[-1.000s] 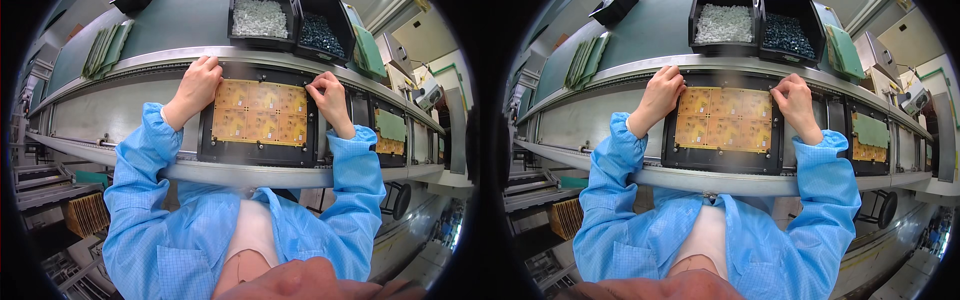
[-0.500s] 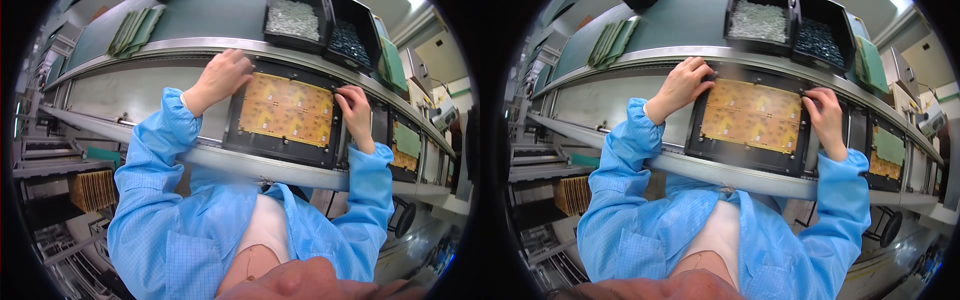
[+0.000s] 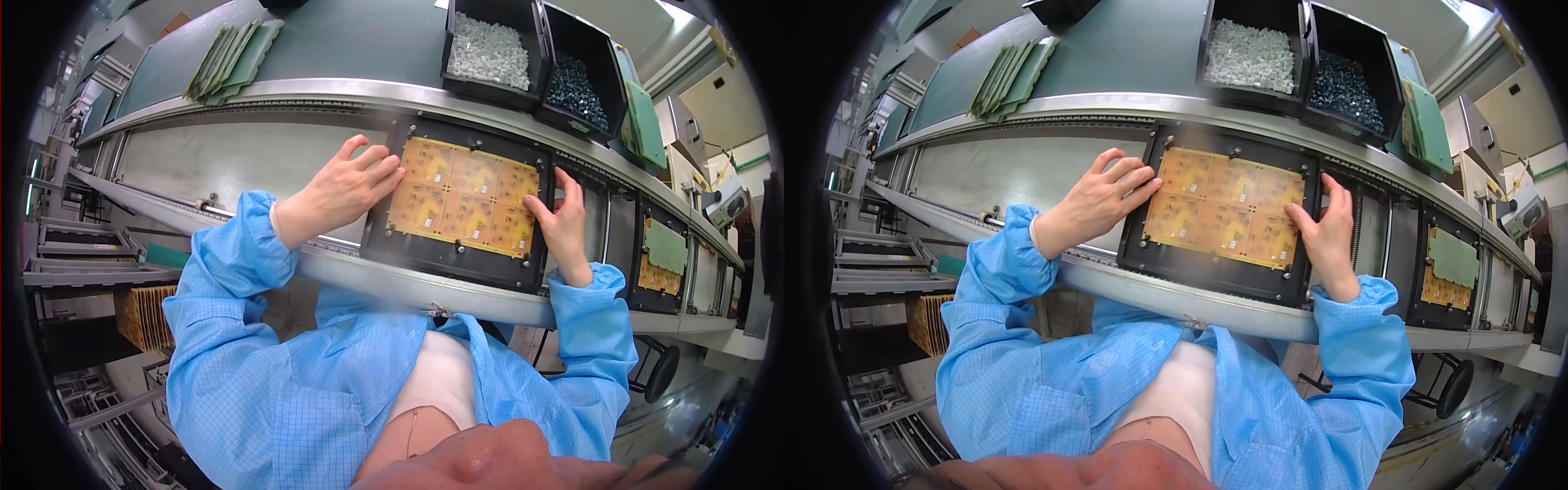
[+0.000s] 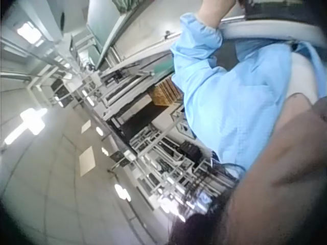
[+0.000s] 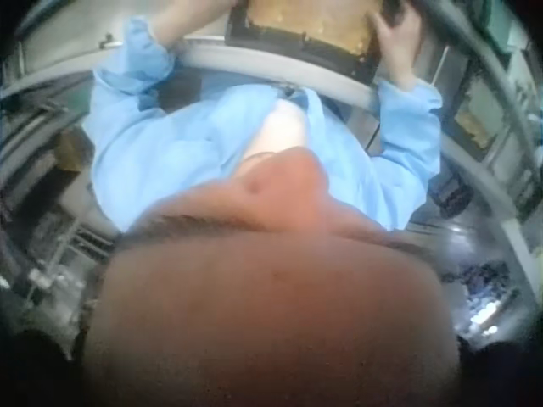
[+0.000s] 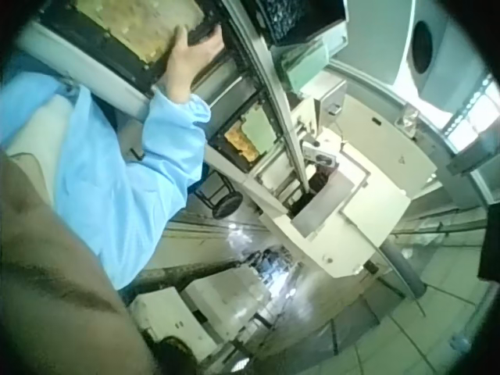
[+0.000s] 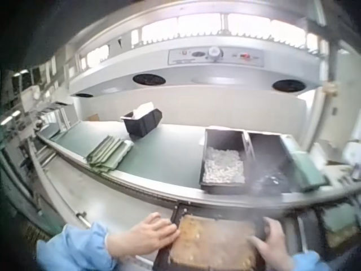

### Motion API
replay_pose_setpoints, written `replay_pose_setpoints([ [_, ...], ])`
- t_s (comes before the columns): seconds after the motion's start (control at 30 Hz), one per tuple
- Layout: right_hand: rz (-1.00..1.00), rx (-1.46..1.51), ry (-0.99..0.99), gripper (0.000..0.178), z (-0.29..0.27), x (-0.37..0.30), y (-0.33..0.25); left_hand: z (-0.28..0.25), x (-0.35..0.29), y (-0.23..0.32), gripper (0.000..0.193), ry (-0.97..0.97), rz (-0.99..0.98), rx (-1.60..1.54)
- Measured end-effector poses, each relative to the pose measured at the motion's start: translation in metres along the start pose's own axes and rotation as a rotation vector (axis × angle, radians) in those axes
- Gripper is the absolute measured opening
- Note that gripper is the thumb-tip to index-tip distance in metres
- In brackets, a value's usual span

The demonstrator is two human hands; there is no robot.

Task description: Assembling components onto printed circuit boards (PCBs) and placing them into a tray at an electronics factory workstation.

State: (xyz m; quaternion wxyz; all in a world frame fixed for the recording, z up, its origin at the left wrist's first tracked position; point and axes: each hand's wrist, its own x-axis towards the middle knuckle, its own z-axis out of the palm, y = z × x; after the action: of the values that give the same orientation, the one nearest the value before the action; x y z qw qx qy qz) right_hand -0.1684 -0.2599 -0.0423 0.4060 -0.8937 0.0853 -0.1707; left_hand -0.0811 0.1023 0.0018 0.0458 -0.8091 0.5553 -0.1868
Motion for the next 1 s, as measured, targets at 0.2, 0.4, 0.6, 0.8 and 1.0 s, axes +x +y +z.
replay_pose_setpoints([
  [0.2,-0.125,-0.098,0.031,0.074,0.024,0.000,-0.013,-0.002,0.065,-0.036,0.018,0.193,-0.034,0.002],
  [0.4,-0.040,0.060,-0.072,0.073,0.022,0.002,-0.017,0.035,0.196,-0.068,0.016,0.217,-0.195,-0.027],
  [0.6,-0.025,0.097,-0.013,0.056,-0.017,0.033,-0.006,0.053,0.245,-0.073,0.017,-0.010,-0.365,-0.114],
  [0.8,-0.405,-0.223,0.199,0.018,-0.045,0.120,0.002,0.062,0.232,-0.079,0.010,0.267,-0.229,-0.137],
  [1.0,-0.496,-0.616,0.069,0.015,-0.030,0.179,0.013,0.043,0.220,-0.072,0.008,0.338,-0.326,-0.471],
])
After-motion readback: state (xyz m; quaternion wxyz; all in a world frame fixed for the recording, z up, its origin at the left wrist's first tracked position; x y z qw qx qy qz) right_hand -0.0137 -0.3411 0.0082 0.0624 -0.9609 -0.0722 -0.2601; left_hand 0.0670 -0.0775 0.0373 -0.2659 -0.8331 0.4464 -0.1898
